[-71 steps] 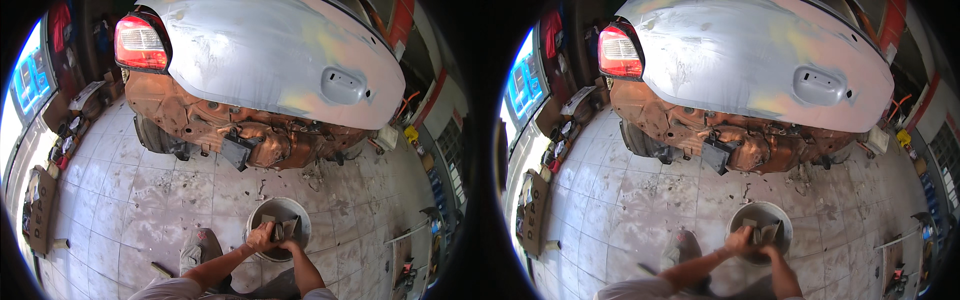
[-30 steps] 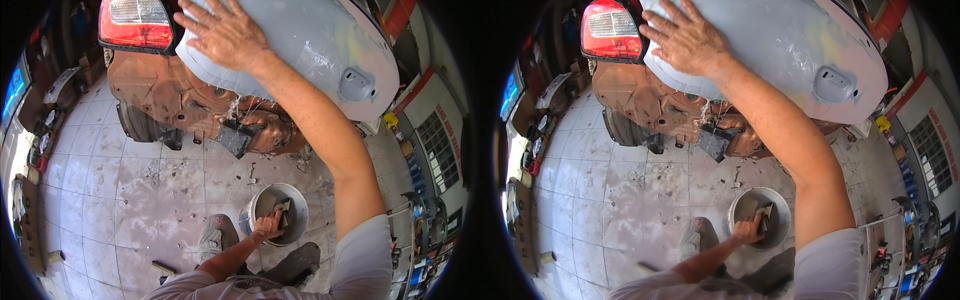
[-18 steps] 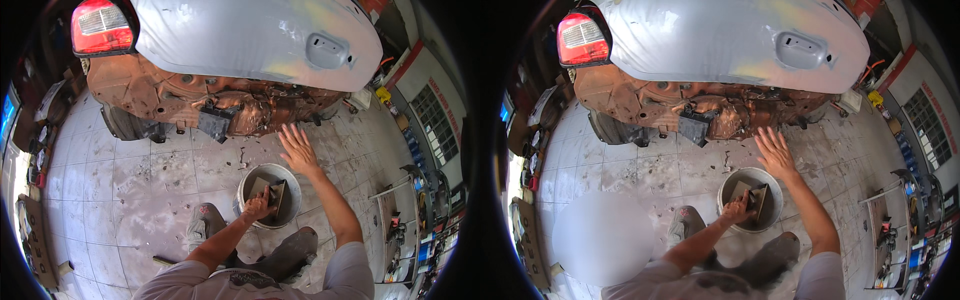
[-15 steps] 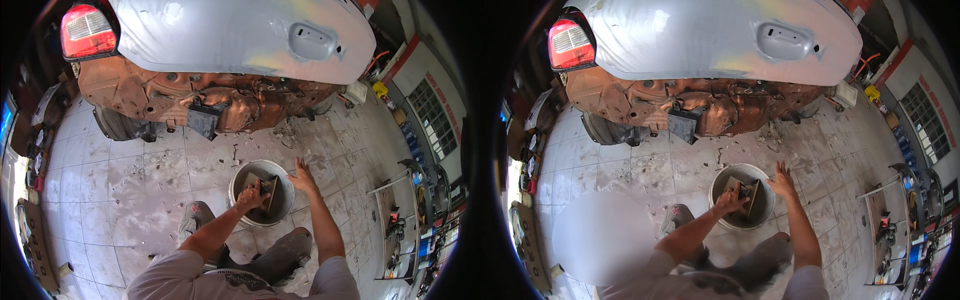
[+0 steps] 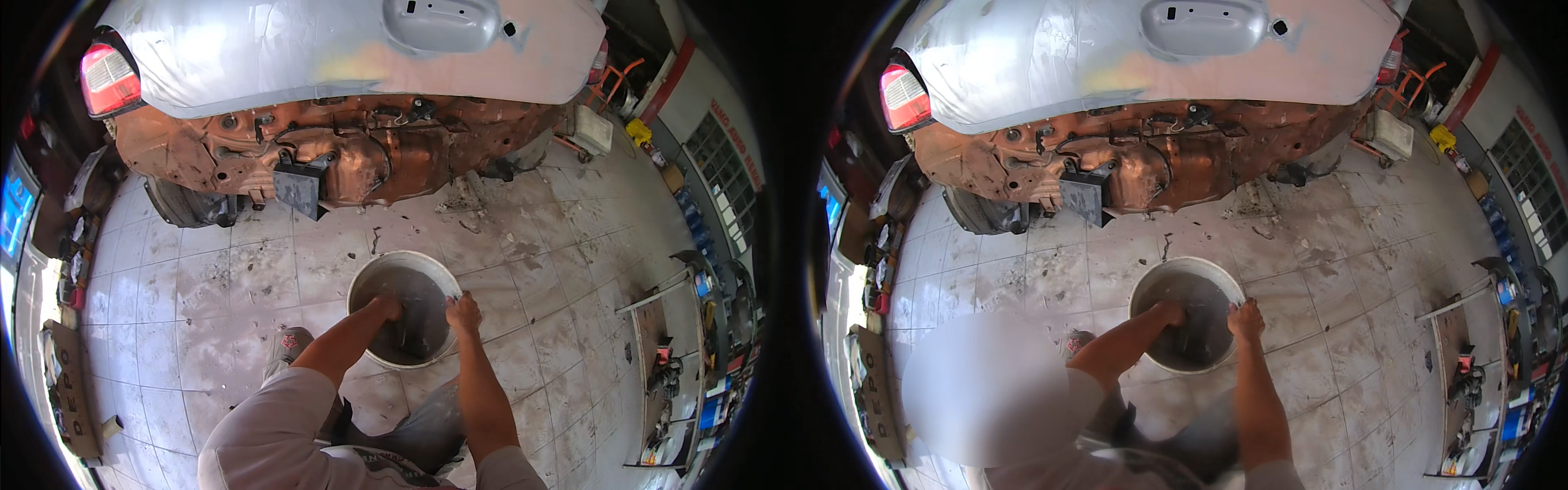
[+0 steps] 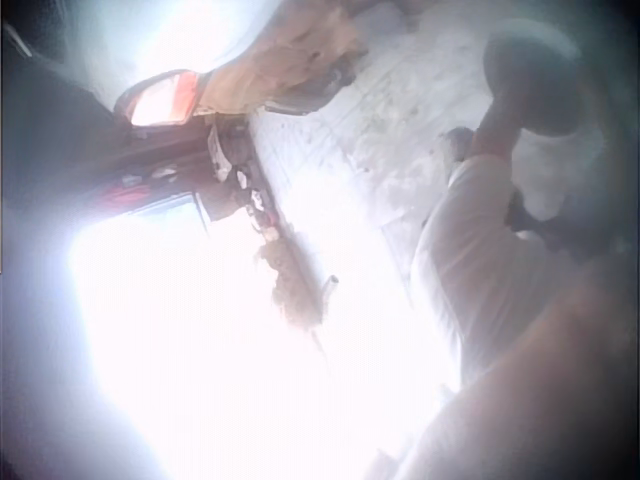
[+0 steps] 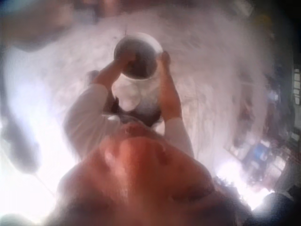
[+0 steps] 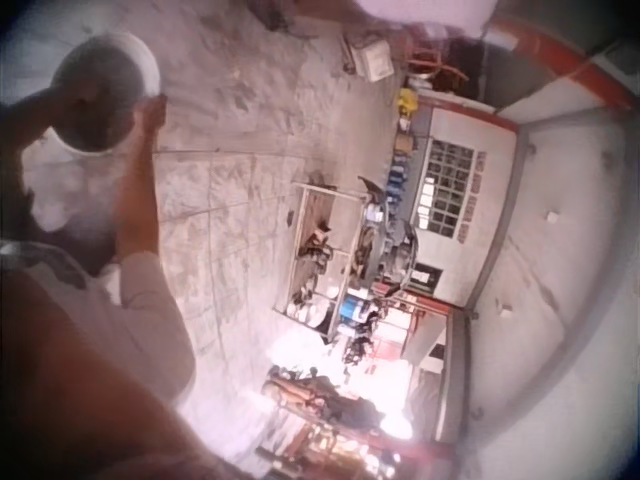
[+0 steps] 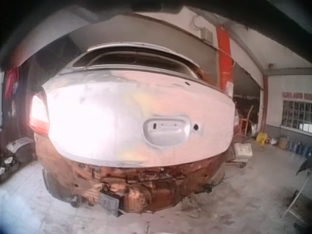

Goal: The person sands a dark car bumper with a sanding block, repeatedly dipping it into a bucket of water. They then move to a white car trunk lid and continue sanding its surface with the same block, occasionally dipping it in water.

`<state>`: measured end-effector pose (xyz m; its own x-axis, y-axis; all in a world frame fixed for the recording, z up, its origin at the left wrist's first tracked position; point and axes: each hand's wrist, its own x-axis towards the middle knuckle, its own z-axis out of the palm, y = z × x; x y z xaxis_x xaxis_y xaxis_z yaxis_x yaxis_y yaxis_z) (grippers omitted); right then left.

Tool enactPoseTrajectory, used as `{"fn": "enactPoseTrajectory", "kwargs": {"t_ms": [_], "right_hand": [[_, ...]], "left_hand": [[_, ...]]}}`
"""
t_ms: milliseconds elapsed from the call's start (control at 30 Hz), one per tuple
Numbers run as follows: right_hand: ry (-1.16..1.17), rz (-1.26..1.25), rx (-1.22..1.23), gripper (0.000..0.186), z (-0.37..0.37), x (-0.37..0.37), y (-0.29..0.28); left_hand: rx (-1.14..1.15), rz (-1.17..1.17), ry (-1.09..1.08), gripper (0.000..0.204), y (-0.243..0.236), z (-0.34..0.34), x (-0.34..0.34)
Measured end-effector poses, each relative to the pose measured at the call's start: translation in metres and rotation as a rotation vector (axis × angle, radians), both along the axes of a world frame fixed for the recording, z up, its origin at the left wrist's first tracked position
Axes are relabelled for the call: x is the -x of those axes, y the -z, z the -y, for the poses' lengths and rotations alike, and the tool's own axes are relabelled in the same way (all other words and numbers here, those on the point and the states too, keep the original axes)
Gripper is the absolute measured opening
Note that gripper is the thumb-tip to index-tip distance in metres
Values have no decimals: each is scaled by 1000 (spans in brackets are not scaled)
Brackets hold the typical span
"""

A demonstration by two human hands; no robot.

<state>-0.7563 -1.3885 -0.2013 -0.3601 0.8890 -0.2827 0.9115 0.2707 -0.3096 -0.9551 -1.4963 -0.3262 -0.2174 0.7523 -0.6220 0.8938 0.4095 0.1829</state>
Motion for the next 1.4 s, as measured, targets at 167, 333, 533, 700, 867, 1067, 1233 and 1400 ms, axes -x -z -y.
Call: {"fn": "enactPoseTrajectory", "kwargs": {"t_ms": [167, 333, 533, 700, 867, 1067, 1233, 1400], "right_hand": [[-38, -35, 56, 52, -27, 12, 7], [-43, -64, 72, 54, -36, 11, 16], [-1, -121, 87, 50, -36, 12, 21], [-58, -128, 13, 51, -36, 11, 27], [-55, -165, 24, 53, -37, 5, 34], [-148, -263, 0, 54, -40, 3, 39], [-117, -304, 33, 49, -42, 3, 45], [-125, -343, 58, 51, -44, 3, 47]], "left_hand": [[-14, -56, 28, 58, -198, 51, 26], [-931, -733, 400, 77, -380, 86, 101], [-1153, -1248, 385, 78, -532, 172, 181], [-1200, -1301, 359, 63, -538, 149, 171], [-1163, -1298, 602, 68, -530, 42, 151], [-1261, -1303, 551, 55, -544, 141, 166], [-1175, -1272, 525, 66, -522, 42, 142], [-1179, -1273, 641, 62, -526, 82, 177]]}}
